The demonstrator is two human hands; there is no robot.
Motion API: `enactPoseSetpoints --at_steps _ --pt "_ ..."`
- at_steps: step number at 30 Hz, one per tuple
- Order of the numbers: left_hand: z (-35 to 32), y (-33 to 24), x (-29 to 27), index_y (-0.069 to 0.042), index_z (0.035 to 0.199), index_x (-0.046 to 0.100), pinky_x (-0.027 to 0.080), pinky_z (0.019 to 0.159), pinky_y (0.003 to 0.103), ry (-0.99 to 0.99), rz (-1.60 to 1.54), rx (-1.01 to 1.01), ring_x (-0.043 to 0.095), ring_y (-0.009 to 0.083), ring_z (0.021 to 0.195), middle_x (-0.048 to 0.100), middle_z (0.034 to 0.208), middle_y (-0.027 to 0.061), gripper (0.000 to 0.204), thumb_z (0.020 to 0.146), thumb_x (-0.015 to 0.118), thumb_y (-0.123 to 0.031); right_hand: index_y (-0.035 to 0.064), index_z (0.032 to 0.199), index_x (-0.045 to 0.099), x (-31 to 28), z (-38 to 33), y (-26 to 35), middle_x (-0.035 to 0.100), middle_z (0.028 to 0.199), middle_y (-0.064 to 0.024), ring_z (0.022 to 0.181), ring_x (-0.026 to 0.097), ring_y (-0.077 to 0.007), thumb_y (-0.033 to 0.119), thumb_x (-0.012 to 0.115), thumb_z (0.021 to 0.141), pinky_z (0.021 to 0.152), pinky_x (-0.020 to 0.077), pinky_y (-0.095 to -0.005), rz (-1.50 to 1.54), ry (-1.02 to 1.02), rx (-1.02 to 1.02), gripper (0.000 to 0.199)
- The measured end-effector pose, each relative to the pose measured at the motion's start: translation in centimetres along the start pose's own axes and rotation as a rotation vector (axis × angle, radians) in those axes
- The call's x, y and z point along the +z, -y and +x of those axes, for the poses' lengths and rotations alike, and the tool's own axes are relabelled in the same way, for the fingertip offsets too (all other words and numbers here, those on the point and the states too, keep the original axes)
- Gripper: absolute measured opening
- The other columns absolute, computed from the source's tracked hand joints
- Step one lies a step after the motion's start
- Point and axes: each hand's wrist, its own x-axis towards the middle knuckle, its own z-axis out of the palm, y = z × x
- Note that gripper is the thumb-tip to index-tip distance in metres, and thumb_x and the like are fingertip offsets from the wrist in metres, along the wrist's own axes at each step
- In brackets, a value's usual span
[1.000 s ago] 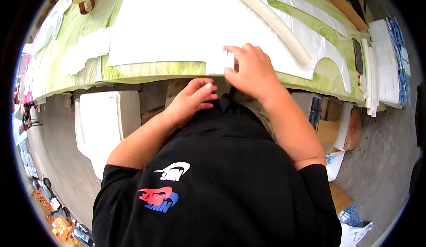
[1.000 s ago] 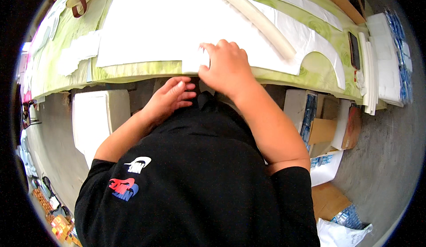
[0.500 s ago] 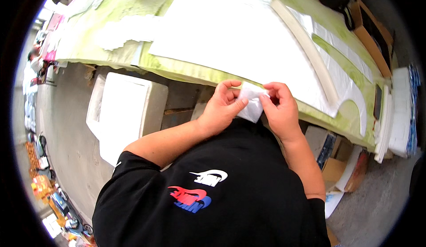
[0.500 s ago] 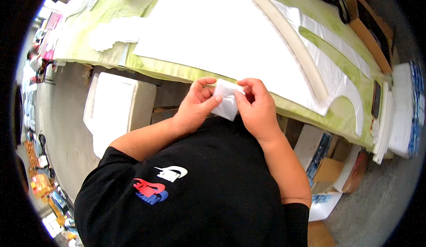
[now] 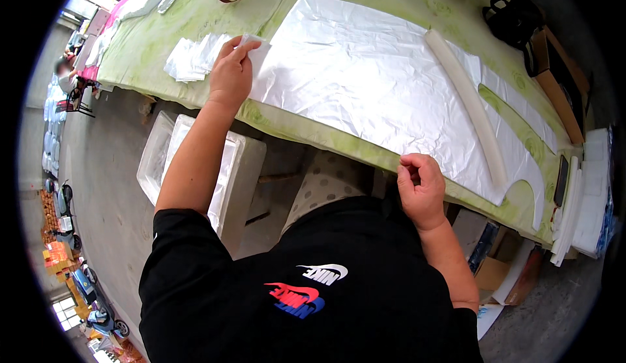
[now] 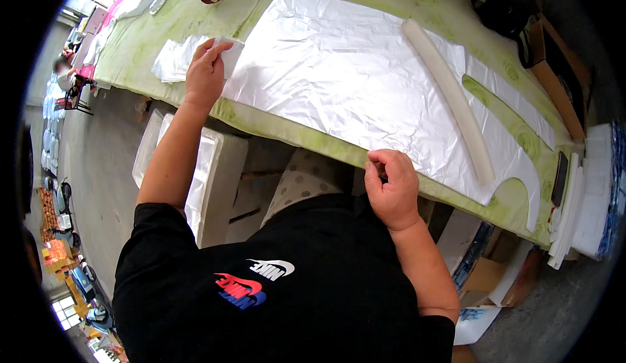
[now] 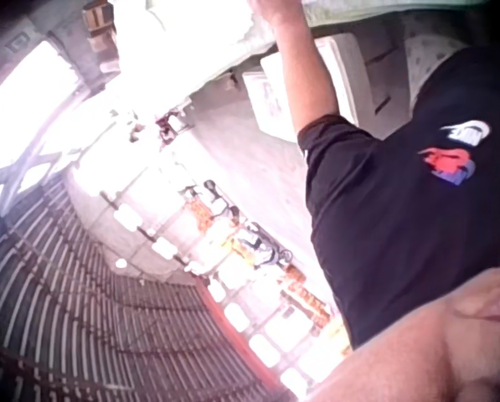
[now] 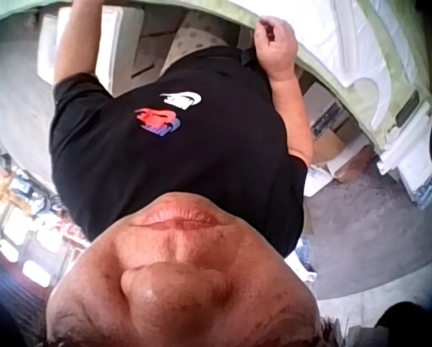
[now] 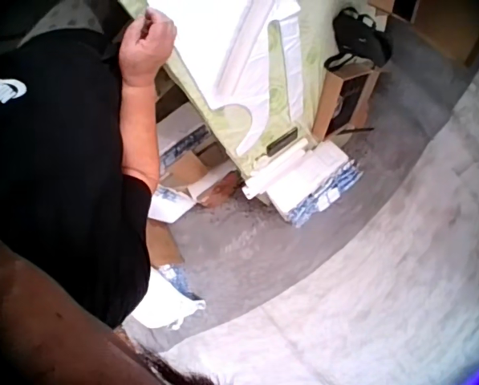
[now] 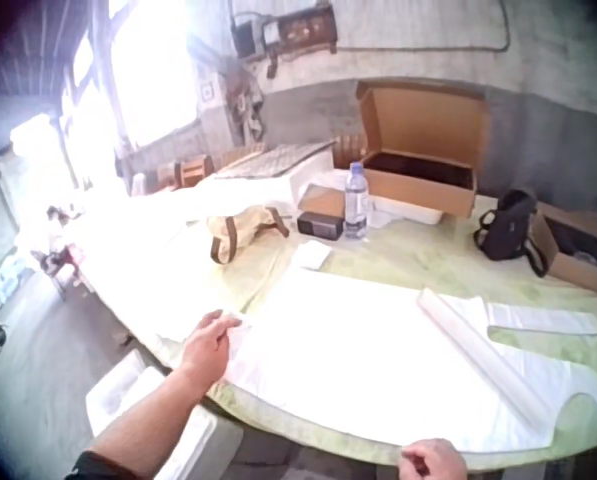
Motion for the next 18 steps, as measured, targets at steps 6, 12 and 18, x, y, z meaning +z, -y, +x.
enactPoseSetpoints --at_steps 6,12,18 --pt "1.1 4.3 1.2 -0.029 0.119 0.075 0.03 0.117 0.053 -0.087 0.453 0.093 0.041 0.0262 0.145 0.051 0.155 -0.0036 0.032 0.094 0.06 -0.016 0.0059 0.099 0.067 0.2 0.0 -0.1 0.068 0.093 -0.0098 0.081 0.063 -0.0286 0.002 0.072 0.084 0.072 0.052 -0.0371 -0.034 -0.009 -0.045 0.017" --pt "1.3 2.8 1.0 -0.027 0.147 0.057 0.012 0.125 0.06 0.288 0.416 0.268 0.026 0.0291 0.156 0.042 0.163 -0.0012 0.047 0.1 0.057 -0.021 0.0081 0.099 0.068 0.2 0.6 -0.4 0.069 0.094 -0.01 0.087 0.064 -0.0328 0.005 0.071 0.083 0.077 0.0526 -0.0414 -0.136 -0.036 -0.158 0.017" --pt "2.0 5.6 -0.3 -0.025 0.152 0.052 0.008 0.126 0.06 0.437 0.496 0.271 0.02 0.0295 0.158 0.038 0.166 0.0004 0.049 0.103 0.05 -0.022 0.0083 0.103 0.068 -1.0 0.5 -0.4 0.068 0.099 -0.0079 0.095 0.063 -0.0325 0.002 0.07 0.082 0.087 0.0515 -0.0408 0.059 -0.029 -0.123 0.022"
